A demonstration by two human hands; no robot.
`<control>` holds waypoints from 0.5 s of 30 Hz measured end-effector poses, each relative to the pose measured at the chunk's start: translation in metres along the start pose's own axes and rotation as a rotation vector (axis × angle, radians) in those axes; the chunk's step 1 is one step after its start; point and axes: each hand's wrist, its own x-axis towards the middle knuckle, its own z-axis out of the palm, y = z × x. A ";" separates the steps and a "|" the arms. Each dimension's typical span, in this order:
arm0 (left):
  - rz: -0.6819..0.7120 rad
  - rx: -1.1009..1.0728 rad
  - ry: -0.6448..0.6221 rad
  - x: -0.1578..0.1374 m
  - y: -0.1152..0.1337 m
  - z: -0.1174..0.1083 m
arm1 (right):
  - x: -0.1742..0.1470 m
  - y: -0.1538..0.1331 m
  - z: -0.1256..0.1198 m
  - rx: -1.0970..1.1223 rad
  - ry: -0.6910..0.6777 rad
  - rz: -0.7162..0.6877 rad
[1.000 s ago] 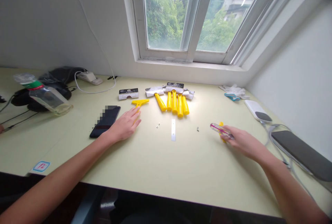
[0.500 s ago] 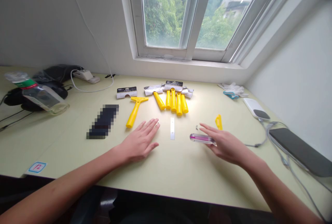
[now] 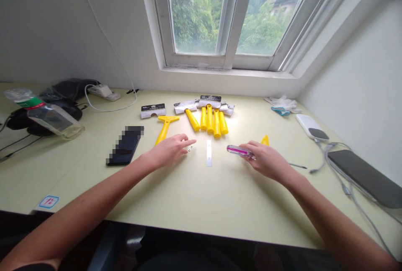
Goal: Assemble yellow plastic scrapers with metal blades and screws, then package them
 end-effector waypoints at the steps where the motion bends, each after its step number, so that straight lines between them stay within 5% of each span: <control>1: 0.010 -0.017 -0.024 0.003 -0.001 -0.001 | 0.003 -0.002 0.000 0.007 -0.024 -0.004; 15: -0.036 -0.077 -0.035 0.028 -0.004 0.011 | 0.018 -0.006 0.006 -0.050 -0.062 0.037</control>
